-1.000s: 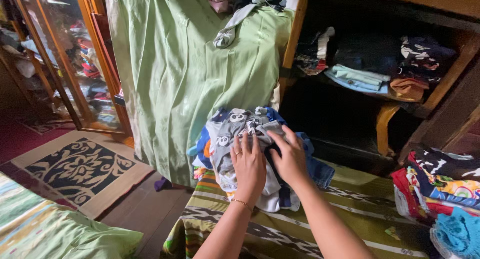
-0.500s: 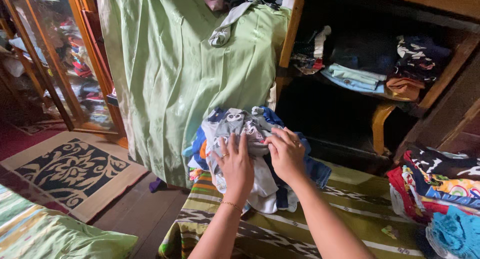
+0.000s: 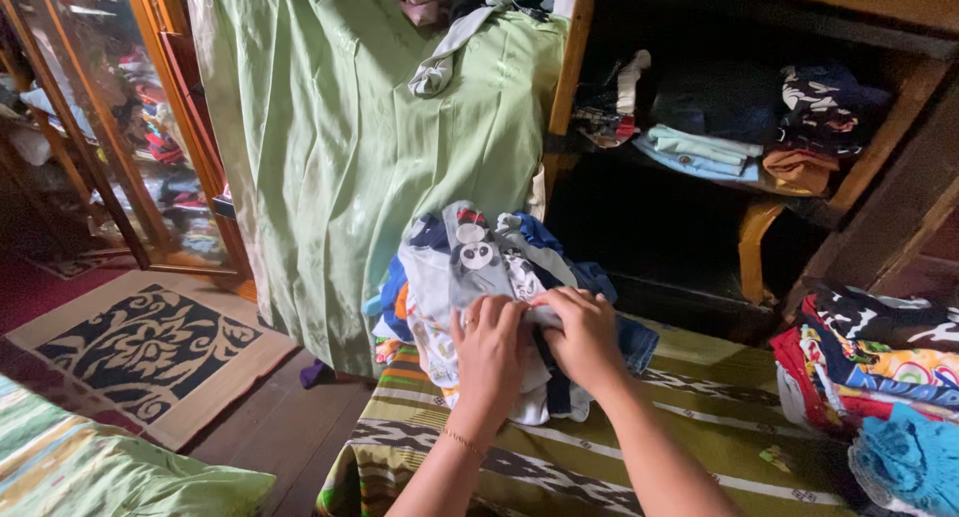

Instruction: The person folds a black graphic t-shirt and a grey panda-themed t-shirt on a table and places a folded garment into a shelf in a wooden closet.

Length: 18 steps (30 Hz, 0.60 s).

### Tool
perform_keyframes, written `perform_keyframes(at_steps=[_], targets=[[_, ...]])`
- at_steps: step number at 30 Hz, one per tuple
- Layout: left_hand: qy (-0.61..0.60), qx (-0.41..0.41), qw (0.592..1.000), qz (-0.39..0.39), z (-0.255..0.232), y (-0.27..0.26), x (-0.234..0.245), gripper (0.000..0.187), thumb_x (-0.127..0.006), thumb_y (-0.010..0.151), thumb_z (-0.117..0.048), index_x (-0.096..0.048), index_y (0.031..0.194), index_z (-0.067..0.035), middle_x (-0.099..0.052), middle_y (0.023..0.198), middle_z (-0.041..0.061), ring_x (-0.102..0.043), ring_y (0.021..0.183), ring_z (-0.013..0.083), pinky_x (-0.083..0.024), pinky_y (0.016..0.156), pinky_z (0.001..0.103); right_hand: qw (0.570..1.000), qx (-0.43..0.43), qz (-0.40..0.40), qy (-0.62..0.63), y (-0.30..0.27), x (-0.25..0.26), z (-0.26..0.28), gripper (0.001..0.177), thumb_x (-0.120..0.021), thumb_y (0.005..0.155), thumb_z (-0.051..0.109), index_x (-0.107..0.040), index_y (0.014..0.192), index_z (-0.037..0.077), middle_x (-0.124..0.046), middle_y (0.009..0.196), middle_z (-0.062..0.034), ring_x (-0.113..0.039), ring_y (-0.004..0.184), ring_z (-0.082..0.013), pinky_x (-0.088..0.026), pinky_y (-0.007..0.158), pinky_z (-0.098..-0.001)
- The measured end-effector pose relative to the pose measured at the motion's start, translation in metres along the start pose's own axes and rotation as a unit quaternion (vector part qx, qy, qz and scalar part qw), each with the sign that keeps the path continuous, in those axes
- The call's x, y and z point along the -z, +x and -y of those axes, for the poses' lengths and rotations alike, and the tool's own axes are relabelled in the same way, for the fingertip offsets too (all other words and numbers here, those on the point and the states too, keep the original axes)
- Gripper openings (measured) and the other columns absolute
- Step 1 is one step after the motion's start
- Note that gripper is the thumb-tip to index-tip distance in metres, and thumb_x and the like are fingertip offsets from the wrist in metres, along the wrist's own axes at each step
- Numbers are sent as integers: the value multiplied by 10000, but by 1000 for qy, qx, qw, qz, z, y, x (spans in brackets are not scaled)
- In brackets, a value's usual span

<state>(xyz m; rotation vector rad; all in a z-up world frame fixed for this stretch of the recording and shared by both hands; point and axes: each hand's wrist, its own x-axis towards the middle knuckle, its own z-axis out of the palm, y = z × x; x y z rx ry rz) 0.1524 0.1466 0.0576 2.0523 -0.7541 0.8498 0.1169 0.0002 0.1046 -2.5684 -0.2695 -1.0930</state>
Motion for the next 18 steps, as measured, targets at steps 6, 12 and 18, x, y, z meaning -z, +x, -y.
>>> perform_keyframes(at_steps=[6,12,18], targets=[[89,70,989,100,-13,-11,2,931,-793,683,-155,-430,1538,-210,-285,1623,197,-232,1503,473,-147,1058,750,998,-41,35,-11,-26,20,-10,300,-699,704,26,-733,980,138,-744,972,-28,-682,967,-254,-434,868,-445],[27,18,996,81,-19,-22,-15,734,-740,733,-123,-510,1430,-145,-376,1529,209,-286,1426,487,-257,1088,675,996,-45,62,-40,-45,35,-12,318,-714,692,35,-736,987,152,-728,945,-25,-671,927,-270,-412,908,-483],[16,-32,997,73,-29,-31,-22,539,-654,800,-38,-615,1329,-134,-568,1391,143,-432,1381,440,-324,1091,605,986,-101,124,-41,-68,57,-14,345,-705,727,70,-718,1060,160,-719,974,-33,-676,924,-272,-407,979,-517]])
